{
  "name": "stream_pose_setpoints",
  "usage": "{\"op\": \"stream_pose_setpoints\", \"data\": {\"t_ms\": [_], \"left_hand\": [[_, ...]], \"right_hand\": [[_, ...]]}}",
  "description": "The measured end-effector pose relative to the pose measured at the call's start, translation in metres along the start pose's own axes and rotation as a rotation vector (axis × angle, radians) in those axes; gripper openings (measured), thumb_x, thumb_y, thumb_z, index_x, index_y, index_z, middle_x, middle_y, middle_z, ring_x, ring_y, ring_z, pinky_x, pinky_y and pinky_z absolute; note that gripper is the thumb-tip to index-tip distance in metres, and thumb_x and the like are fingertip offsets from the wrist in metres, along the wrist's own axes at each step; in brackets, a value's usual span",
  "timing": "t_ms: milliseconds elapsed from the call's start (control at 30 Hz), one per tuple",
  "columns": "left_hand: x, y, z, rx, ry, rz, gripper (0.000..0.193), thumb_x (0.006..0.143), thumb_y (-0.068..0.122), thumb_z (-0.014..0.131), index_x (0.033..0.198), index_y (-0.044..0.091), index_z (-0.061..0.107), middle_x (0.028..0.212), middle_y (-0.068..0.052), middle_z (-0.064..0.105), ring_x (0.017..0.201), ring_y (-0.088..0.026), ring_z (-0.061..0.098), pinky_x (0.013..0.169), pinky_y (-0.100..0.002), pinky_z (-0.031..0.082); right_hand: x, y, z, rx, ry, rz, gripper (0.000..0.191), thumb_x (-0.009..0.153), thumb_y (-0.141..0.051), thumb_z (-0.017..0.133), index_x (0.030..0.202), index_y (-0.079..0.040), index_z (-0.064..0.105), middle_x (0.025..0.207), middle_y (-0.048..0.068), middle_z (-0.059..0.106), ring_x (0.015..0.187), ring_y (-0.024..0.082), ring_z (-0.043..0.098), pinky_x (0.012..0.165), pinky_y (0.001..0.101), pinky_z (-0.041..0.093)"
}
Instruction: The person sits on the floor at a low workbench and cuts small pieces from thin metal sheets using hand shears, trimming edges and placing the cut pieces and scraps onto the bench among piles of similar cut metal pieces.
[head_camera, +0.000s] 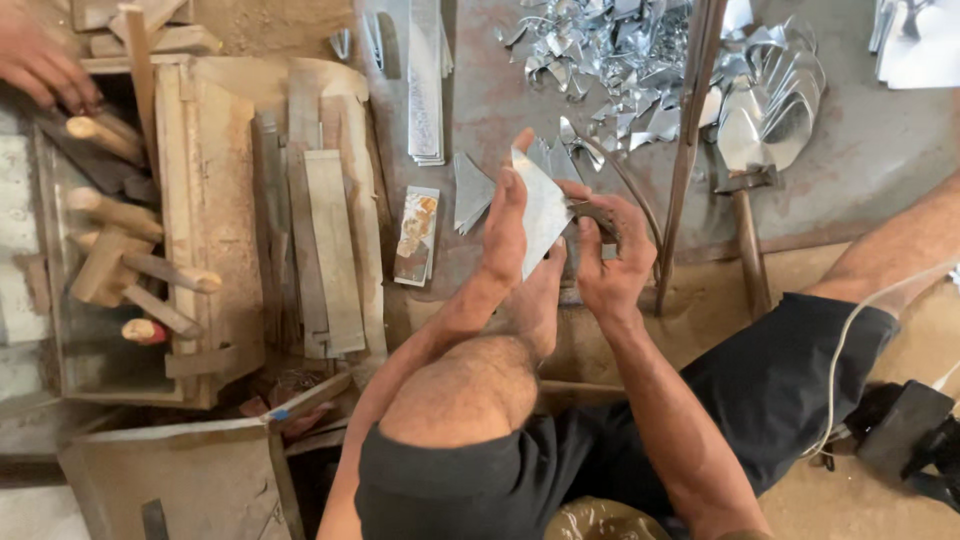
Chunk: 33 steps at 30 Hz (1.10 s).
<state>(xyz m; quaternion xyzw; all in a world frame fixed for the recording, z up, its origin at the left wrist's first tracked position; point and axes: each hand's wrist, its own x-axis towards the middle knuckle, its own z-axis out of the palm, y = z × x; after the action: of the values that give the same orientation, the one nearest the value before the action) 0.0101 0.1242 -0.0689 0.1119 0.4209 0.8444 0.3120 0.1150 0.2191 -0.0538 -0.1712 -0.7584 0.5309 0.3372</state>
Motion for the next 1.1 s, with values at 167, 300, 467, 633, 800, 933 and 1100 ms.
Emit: {"op": "stream_pose_setpoints", "data": {"t_ms": [167, 300, 467, 633, 800, 933, 1100], "left_hand": [[0.002, -0.005, 0.006, -0.058, 0.052, -0.041, 0.087, 0.103, 0.066, 0.037, 0.166, 0.020, 0.000, 0.110, -0.024, 0.068, 0.104, -0.037, 0.071, 0.081, -0.043, 0.057], [0.001, -0.011, 0.008, -0.106, 0.096, -0.050, 0.087, 0.107, 0.065, 0.036, 0.171, 0.020, -0.001, 0.113, -0.023, 0.067, 0.103, -0.035, 0.068, 0.091, -0.048, 0.056], [0.012, -0.010, 0.012, -0.075, 0.121, 0.009, 0.085, 0.106, 0.065, 0.033, 0.168, 0.018, 0.000, 0.107, -0.025, 0.069, 0.103, -0.041, 0.071, 0.099, -0.051, 0.056], [0.019, -0.001, 0.018, -0.065, 0.175, 0.031, 0.084, 0.106, 0.064, 0.034, 0.168, 0.015, 0.004, 0.109, -0.023, 0.069, 0.106, -0.040, 0.070, 0.100, -0.050, 0.055], [0.018, 0.010, 0.022, -0.050, 0.081, 0.071, 0.083, 0.108, 0.063, 0.033, 0.169, 0.013, 0.008, 0.109, -0.022, 0.069, 0.107, -0.040, 0.070, 0.104, -0.050, 0.054], [0.015, 0.011, 0.025, -0.075, 0.161, 0.105, 0.083, 0.109, 0.061, 0.036, 0.169, 0.010, 0.008, 0.103, -0.021, 0.068, 0.104, -0.040, 0.070, 0.102, -0.051, 0.054], [0.016, 0.010, 0.017, -0.003, 0.209, 0.166, 0.085, 0.108, 0.061, 0.038, 0.168, 0.008, 0.010, 0.094, -0.020, 0.069, 0.097, -0.040, 0.073, 0.093, -0.050, 0.056]], "right_hand": [[-0.006, -0.006, 0.003, -0.107, -0.048, -0.119, 0.019, 0.096, 0.008, 0.066, 0.113, -0.002, 0.066, 0.098, 0.014, 0.067, 0.086, 0.026, 0.068, 0.079, 0.0351, 0.055], [0.002, 0.002, 0.000, -0.146, 0.004, -0.115, 0.022, 0.095, 0.011, 0.067, 0.114, 0.000, 0.066, 0.097, 0.015, 0.067, 0.086, 0.029, 0.067, 0.077, 0.0369, 0.054], [0.006, -0.004, 0.001, -0.098, -0.067, -0.207, 0.026, 0.085, 0.013, 0.069, 0.107, -0.001, 0.067, 0.086, 0.014, 0.065, 0.076, 0.028, 0.062, 0.070, 0.0393, 0.050], [0.009, -0.005, 0.004, -0.063, -0.111, -0.211, 0.030, 0.088, 0.017, 0.066, 0.112, -0.001, 0.065, 0.093, 0.014, 0.068, 0.083, 0.030, 0.066, 0.073, 0.0380, 0.053], [0.009, -0.006, 0.001, -0.028, -0.067, -0.279, 0.030, 0.090, 0.019, 0.066, 0.112, 0.000, 0.062, 0.094, 0.015, 0.067, 0.084, 0.031, 0.067, 0.074, 0.0370, 0.055], [0.016, -0.004, -0.006, 0.043, -0.063, -0.222, 0.032, 0.089, 0.017, 0.067, 0.115, 0.001, 0.059, 0.095, 0.016, 0.067, 0.081, 0.029, 0.067, 0.074, 0.0356, 0.055], [0.016, 0.009, -0.011, -0.079, -0.144, -0.512, 0.031, 0.089, 0.016, 0.066, 0.113, -0.003, 0.058, 0.097, 0.013, 0.070, 0.085, 0.031, 0.068, 0.077, 0.0383, 0.056]]}}
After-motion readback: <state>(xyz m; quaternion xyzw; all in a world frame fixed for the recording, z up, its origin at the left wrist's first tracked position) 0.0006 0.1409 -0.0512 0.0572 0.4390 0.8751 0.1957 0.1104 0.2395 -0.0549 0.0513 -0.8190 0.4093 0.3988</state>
